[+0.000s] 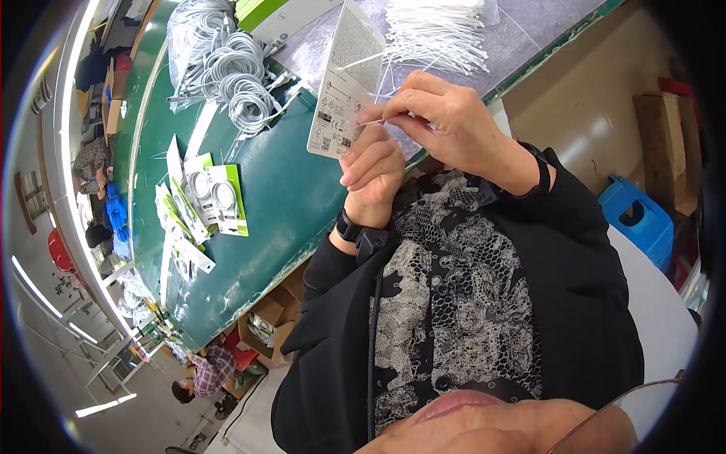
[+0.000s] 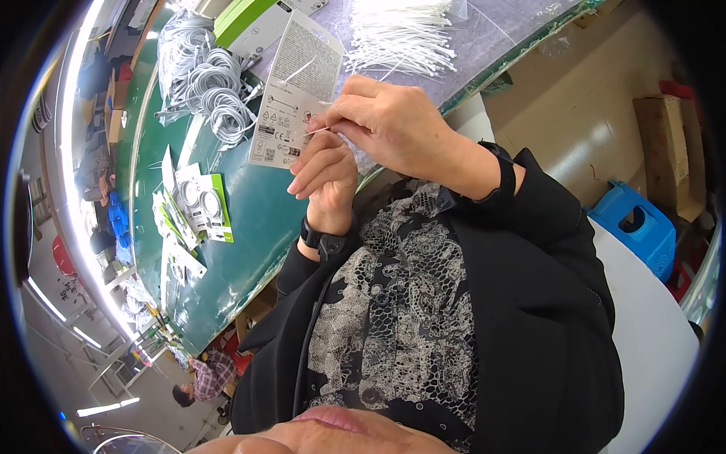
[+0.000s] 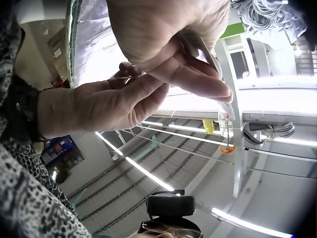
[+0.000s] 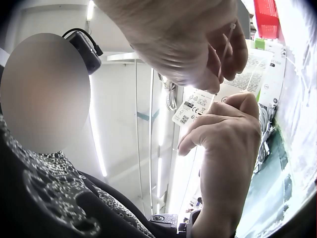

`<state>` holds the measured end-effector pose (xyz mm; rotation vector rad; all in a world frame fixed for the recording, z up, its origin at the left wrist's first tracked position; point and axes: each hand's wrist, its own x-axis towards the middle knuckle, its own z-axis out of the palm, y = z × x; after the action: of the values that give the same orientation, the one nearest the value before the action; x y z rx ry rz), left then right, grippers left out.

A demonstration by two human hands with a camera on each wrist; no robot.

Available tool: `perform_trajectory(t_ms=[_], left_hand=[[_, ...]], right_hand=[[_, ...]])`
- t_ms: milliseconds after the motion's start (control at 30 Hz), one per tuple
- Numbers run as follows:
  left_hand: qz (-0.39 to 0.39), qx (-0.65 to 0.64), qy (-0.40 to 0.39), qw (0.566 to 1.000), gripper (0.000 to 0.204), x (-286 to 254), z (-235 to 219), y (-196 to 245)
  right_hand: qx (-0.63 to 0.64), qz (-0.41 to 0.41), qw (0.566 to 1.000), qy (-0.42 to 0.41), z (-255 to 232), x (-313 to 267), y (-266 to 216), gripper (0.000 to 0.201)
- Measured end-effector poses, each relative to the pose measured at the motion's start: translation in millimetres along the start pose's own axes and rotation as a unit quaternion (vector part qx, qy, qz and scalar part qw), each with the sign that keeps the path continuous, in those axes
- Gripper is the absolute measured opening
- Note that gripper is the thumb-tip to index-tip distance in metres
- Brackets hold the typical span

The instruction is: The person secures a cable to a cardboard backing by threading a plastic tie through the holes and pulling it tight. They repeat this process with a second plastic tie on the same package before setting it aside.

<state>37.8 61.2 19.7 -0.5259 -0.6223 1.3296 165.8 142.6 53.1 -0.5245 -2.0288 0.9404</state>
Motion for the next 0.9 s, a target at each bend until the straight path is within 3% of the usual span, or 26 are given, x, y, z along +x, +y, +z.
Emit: perform_trajectory(t_ms=[900], left_hand=[[0.009, 0.031, -0.004, 0.999, 0.012, -3.3, -0.1, 0.5]], right_hand=[[-0.009, 0.004, 1.000, 0.001, -1.5, -1.1, 1.1, 0.014]])
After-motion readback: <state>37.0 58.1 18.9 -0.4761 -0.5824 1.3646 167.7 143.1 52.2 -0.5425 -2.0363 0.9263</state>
